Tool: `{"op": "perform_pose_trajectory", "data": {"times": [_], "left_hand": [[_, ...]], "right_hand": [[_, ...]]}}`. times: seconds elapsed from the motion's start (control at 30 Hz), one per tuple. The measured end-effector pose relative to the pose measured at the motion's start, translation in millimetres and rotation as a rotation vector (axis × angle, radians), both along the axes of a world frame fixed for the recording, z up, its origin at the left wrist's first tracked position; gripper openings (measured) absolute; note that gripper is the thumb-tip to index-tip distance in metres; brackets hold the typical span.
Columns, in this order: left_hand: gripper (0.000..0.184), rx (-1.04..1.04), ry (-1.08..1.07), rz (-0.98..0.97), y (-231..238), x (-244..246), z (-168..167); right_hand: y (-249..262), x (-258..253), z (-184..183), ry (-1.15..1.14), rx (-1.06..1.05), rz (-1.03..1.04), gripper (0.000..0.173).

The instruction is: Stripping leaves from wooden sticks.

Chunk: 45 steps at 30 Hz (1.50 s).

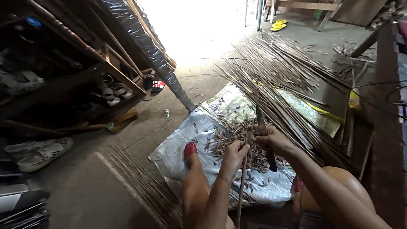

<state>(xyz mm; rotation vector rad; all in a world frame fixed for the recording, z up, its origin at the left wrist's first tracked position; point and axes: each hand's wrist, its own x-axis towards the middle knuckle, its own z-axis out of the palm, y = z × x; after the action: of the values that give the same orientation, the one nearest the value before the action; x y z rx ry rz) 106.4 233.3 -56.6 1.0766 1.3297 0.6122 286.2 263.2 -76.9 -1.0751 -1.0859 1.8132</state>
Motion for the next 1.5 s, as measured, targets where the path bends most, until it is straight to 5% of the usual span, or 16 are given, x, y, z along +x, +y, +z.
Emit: {"op": "perform_pose_trajectory", "data": {"times": [0.17,0.27,0.37,0.53,0.93,1.37,1.5], "left_hand": [[0.015,-0.030,-0.182,0.150,-1,6,1],[0.017,0.082,-0.064,0.193,3,4,-4],[0.015,0.141,0.021,0.211,7,1,-4],[0.013,0.197,0.121,0.192,6,2,-5],[0.014,0.177,0.083,0.228,6,4,2],[0.015,-0.023,-0.350,0.286,3,-4,18],[0.015,-0.055,-0.381,0.243,4,-5,18]], "right_hand": [[-1,-5,2,0.013,0.022,-0.060,0.033],[-7,-13,1,0.011,-0.004,-0.054,0.020],[-16,-24,1,-0.003,-0.088,-0.037,0.038],[-24,-34,4,0.018,-0.020,-0.038,0.029],[-25,-36,1,0.121,-0.041,-0.046,0.030],[-13,-30,-37,-0.463,0.758,-0.149,0.048],[-2,-23,-30,-0.428,0.581,-0.284,0.043]]}}
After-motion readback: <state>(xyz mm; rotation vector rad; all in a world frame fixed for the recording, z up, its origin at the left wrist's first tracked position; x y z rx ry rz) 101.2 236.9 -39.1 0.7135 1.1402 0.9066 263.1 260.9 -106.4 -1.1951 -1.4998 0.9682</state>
